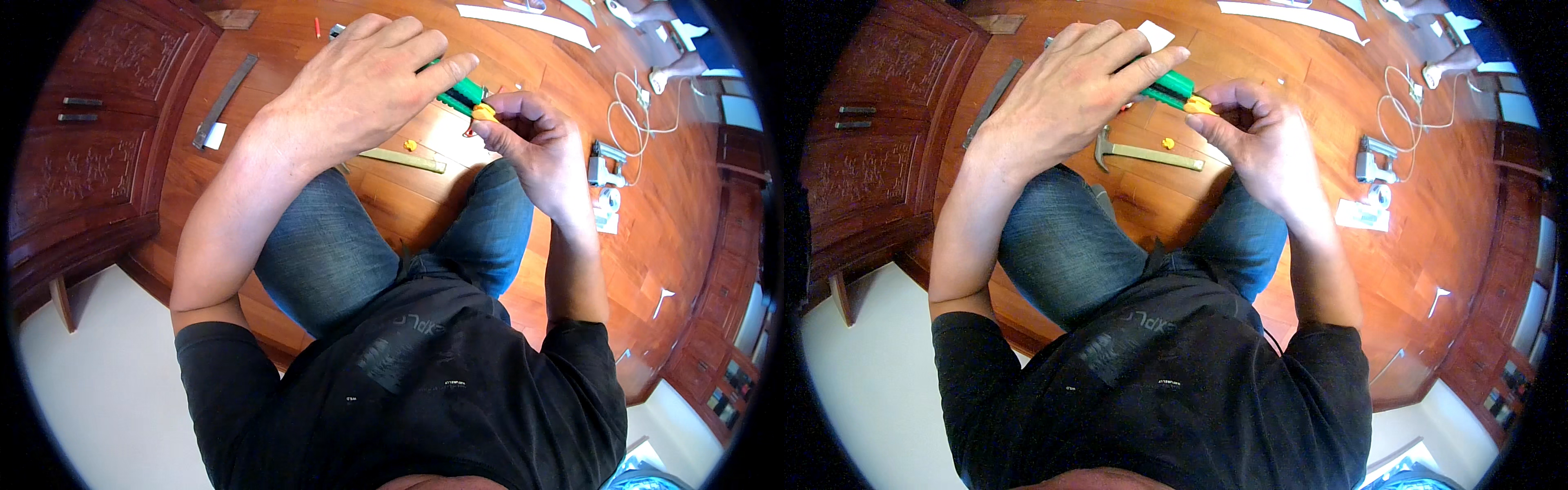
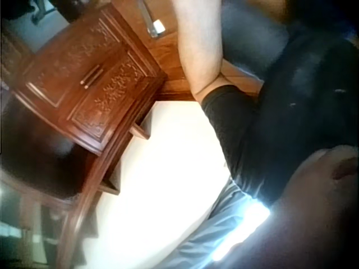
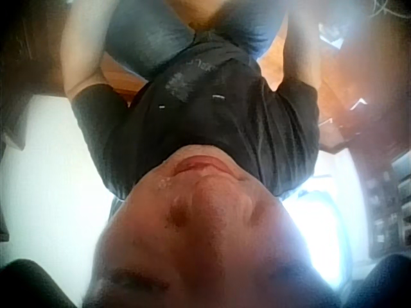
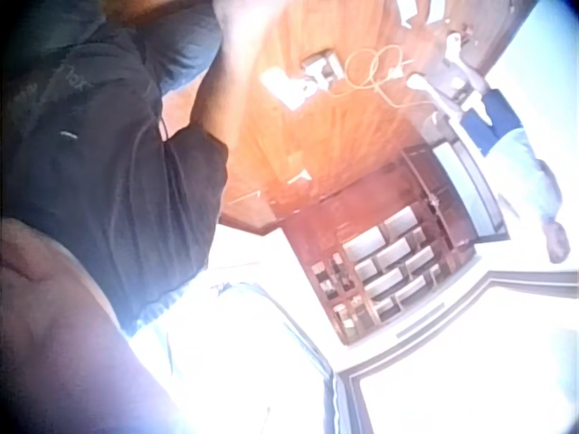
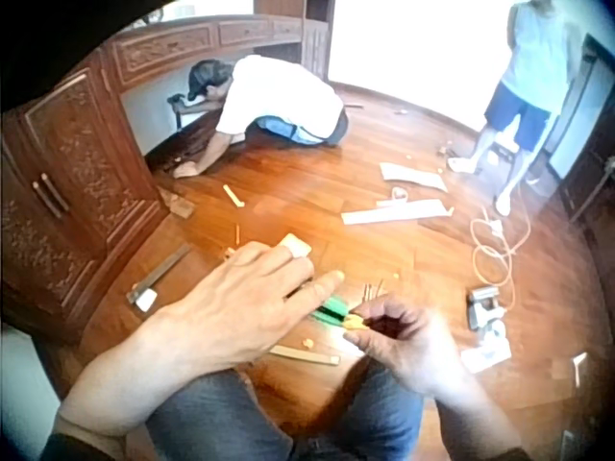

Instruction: The person installs wooden flooring by cutting a strip with a utility knife, hammering it into place, and trimming the excess with a saw. They then use a nail gun to secure the flooring and work on a floor outlet box.

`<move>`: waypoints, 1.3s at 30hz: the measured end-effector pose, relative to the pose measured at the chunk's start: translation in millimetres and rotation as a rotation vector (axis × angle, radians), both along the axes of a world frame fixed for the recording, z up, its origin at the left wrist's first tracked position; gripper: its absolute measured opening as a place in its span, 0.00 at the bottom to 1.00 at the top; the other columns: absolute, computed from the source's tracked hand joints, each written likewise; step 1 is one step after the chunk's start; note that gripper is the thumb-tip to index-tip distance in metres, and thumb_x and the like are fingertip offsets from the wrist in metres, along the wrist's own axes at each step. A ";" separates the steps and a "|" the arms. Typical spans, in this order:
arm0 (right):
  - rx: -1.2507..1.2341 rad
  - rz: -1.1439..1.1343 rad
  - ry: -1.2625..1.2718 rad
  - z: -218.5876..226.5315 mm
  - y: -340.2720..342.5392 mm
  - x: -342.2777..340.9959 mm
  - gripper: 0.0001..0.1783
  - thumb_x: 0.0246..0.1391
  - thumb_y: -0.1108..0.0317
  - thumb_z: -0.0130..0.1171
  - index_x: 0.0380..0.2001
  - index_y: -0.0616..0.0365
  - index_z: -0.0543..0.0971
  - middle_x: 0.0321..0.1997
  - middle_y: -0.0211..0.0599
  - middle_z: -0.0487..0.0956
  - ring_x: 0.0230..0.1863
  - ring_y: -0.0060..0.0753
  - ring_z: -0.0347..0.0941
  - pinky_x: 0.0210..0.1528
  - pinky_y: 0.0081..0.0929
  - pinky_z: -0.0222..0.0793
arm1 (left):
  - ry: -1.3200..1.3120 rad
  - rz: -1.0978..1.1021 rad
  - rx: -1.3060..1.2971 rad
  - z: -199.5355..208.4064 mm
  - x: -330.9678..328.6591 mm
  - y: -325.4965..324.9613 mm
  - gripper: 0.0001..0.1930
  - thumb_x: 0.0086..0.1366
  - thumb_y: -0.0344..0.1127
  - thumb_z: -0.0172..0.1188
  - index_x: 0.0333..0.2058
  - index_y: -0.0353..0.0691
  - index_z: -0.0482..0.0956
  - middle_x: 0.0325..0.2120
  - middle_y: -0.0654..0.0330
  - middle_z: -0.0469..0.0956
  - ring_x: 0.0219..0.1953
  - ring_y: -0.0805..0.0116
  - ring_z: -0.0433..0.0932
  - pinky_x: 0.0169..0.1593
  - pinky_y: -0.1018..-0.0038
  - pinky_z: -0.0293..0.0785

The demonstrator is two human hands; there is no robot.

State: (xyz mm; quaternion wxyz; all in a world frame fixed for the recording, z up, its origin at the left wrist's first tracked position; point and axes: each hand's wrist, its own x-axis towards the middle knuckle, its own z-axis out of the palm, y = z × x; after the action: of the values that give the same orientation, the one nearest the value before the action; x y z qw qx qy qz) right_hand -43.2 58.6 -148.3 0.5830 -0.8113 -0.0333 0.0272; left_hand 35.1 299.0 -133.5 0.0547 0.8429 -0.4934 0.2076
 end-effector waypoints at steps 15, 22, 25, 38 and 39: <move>-0.076 0.083 -0.034 -3.1 -9.1 -4.9 0.17 0.62 0.68 0.69 0.52 0.61 0.83 0.40 0.35 0.86 0.41 0.22 0.80 0.47 0.25 0.76 | 0.201 -0.042 0.137 27.3 -6.0 -0.8 0.21 0.73 0.34 0.49 0.62 0.36 0.74 0.44 0.56 0.74 0.49 0.62 0.72 0.51 0.66 0.66; 0.020 0.056 -0.053 -11.5 -6.2 -8.5 0.18 0.62 0.67 0.70 0.52 0.61 0.83 0.39 0.32 0.85 0.38 0.20 0.78 0.43 0.23 0.75 | 0.193 -0.041 0.174 28.8 -7.3 -0.3 0.21 0.74 0.35 0.49 0.63 0.35 0.73 0.45 0.56 0.74 0.50 0.61 0.72 0.52 0.66 0.66; -0.030 0.062 -0.007 -10.5 -6.4 -8.5 0.18 0.61 0.66 0.71 0.51 0.61 0.83 0.35 0.31 0.84 0.35 0.18 0.77 0.39 0.22 0.74 | 0.171 -0.061 0.208 20.7 -8.3 -2.2 0.23 0.72 0.36 0.54 0.63 0.37 0.73 0.47 0.57 0.75 0.51 0.61 0.73 0.54 0.65 0.68; 0.335 0.108 0.127 -42.0 6.4 1.4 0.22 0.67 0.61 0.65 0.58 0.63 0.78 0.46 0.35 0.83 0.44 0.22 0.79 0.51 0.25 0.77 | -0.025 -0.045 0.054 16.4 -12.7 -7.1 0.24 0.72 0.39 0.56 0.64 0.40 0.73 0.54 0.56 0.80 0.58 0.60 0.78 0.62 0.62 0.72; 0.425 0.046 0.200 -45.9 3.7 6.2 0.22 0.67 0.62 0.64 0.58 0.64 0.78 0.48 0.37 0.84 0.44 0.25 0.80 0.52 0.28 0.78 | -0.101 -0.031 0.005 18.7 -11.9 -5.9 0.23 0.73 0.40 0.56 0.64 0.39 0.72 0.53 0.55 0.81 0.57 0.61 0.80 0.62 0.62 0.73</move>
State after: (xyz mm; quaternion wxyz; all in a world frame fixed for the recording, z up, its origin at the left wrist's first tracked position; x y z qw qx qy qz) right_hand -37.0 62.3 -194.2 0.7402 -0.6628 0.0013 0.1130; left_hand 23.3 293.1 -114.8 0.0308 0.8237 -0.5091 0.2477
